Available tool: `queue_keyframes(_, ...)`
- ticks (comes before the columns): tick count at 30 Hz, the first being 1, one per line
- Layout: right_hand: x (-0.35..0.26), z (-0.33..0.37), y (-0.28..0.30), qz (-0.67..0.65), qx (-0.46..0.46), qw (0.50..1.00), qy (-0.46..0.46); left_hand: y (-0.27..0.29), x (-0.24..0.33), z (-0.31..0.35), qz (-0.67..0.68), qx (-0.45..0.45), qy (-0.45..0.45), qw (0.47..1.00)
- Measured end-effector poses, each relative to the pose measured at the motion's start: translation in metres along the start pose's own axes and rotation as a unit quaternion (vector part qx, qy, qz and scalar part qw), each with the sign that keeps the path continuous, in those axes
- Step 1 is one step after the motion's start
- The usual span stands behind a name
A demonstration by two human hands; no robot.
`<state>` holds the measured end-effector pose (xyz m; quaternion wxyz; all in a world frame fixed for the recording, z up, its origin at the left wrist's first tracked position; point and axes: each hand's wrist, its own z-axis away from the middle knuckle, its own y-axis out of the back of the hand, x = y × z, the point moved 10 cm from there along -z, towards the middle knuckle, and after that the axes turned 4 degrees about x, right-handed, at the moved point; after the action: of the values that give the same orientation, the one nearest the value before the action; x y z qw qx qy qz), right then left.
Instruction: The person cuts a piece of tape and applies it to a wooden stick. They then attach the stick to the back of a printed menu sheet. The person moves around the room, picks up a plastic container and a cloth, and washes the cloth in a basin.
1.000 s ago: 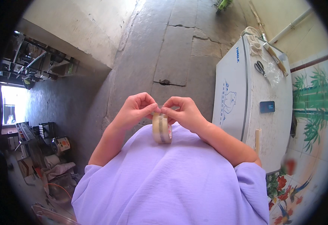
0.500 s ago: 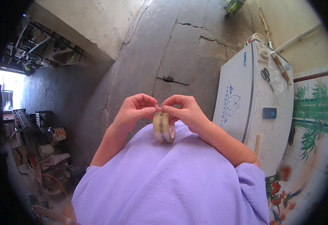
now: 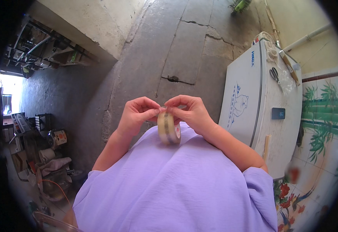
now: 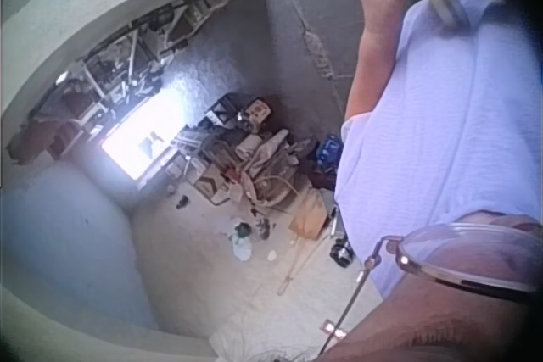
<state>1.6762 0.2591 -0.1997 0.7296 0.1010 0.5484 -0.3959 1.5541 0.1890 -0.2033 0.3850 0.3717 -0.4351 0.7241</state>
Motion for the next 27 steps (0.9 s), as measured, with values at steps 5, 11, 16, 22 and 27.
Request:
queue_keyframes(5,0.003,0.0,0.001,-0.034,-0.012,0.999,-0.002,0.0,-0.001,0.003,0.024,-0.015,-0.014,1.0)
queue_keyframes(11,0.01,0.0,0.003,-0.037,-0.008,0.999,-0.003,-0.004,0.0,0.006,0.038,-0.033,-0.021,0.999)
queue_keyframes(16,0.015,0.0,0.006,-0.059,-0.004,0.998,0.002,-0.004,-0.001,0.006,0.013,-0.031,-0.032,0.999)
queue_keyframes(22,0.008,0.004,0.006,-0.044,0.035,0.998,-0.013,-0.008,0.006,0.011,-0.062,-0.003,-0.081,0.995)
queue_keyframes(27,0.01,0.007,0.011,-0.053,0.056,0.997,-0.01,-0.016,0.011,0.013,-0.096,-0.002,-0.11,0.989)
